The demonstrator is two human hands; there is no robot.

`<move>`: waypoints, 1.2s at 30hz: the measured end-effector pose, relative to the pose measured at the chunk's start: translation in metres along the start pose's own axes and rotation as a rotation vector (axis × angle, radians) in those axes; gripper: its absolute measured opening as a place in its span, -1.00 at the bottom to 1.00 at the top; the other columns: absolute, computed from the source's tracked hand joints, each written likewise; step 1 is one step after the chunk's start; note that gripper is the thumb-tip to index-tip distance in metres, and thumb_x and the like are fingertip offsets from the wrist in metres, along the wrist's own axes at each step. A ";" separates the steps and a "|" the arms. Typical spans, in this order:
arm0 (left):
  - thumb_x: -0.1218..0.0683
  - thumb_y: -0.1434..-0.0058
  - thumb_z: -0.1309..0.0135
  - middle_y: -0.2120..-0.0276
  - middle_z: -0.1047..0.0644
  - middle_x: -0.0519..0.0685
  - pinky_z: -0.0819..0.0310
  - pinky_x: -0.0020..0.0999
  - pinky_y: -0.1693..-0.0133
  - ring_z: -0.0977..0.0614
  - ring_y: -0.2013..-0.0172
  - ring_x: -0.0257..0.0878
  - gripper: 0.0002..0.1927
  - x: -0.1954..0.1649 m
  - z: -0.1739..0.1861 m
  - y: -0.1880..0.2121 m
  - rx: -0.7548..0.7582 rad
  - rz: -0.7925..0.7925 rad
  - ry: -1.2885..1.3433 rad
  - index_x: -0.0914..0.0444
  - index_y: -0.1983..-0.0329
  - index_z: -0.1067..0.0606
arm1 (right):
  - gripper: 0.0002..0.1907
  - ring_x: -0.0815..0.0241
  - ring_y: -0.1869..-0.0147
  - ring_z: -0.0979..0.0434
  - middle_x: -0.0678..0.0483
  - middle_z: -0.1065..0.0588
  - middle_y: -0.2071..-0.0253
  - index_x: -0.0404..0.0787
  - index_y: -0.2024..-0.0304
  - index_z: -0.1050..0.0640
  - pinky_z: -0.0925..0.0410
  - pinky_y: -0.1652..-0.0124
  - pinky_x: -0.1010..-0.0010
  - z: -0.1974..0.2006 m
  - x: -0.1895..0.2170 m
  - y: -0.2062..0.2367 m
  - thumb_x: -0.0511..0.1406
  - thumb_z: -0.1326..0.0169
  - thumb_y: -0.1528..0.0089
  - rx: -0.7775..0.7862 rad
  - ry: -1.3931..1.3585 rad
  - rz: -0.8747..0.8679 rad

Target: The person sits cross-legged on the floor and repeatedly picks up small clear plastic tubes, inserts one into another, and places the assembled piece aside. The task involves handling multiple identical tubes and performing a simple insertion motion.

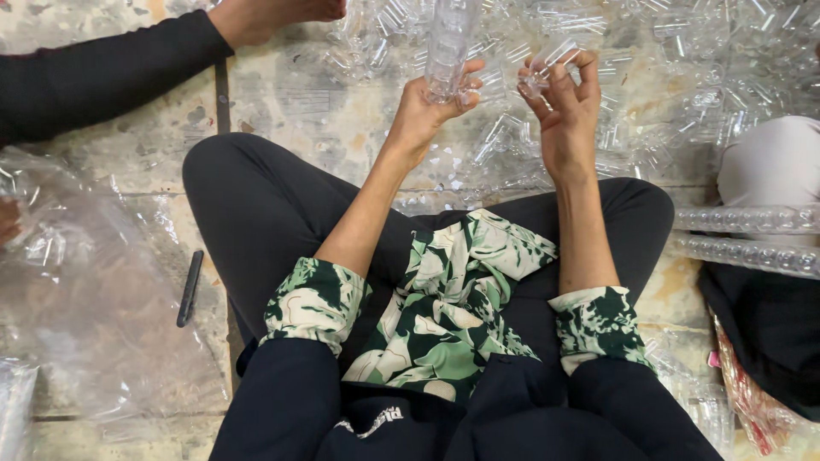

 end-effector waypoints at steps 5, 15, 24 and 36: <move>0.13 -0.17 -0.37 -0.01 -0.64 0.04 -0.51 -0.32 -0.15 -0.64 -0.06 -0.24 -0.51 -0.002 -0.004 0.002 0.033 0.003 -0.043 0.27 -0.19 -0.57 | -0.68 0.08 -0.21 -0.61 -0.06 -0.54 -0.13 -0.09 -0.14 -0.35 -0.49 -0.19 0.25 -0.001 -0.004 0.001 -0.20 -0.16 -0.43 -0.001 0.006 -0.014; 0.04 -0.24 -0.29 0.14 -0.66 0.01 -0.63 -0.38 0.24 -0.65 0.22 -0.32 -0.67 -0.006 -0.005 0.000 -0.029 0.031 -0.004 0.30 0.00 -0.63 | -0.76 0.26 -0.02 -0.61 0.05 -0.55 0.09 -0.16 0.15 -0.43 -0.58 -0.01 0.32 0.001 -0.008 -0.001 -0.18 -0.17 -0.45 -0.077 0.139 0.064; 0.05 -0.13 -0.33 0.55 -0.64 -0.10 -0.39 -0.39 0.52 -0.53 0.60 -0.38 -0.74 -0.015 -0.013 0.006 -0.205 -0.053 -0.472 0.24 0.14 -0.68 | -0.66 0.44 0.51 -0.45 0.14 -0.50 0.52 -0.32 0.40 -0.59 -0.38 0.45 0.57 -0.020 0.002 0.007 -0.21 -0.22 -0.39 -0.248 0.730 0.234; 0.17 -0.01 -0.27 0.39 -0.64 0.15 -0.56 -0.20 0.26 -0.73 0.30 0.03 -0.75 -0.018 -0.029 0.011 -0.269 -0.301 -0.715 0.28 0.20 -0.60 | -0.75 0.45 0.61 -0.33 0.11 -0.42 0.70 -0.34 0.49 -0.58 -0.17 0.55 0.51 -0.041 -0.012 0.017 -0.34 -0.24 -0.25 -0.292 1.034 0.360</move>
Point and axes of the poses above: each hand's wrist, its own y-axis away from the middle knuckle, its own z-axis out of the back of the hand, x = y × z, the point moved 3 cm from there along -y, towards the middle knuckle
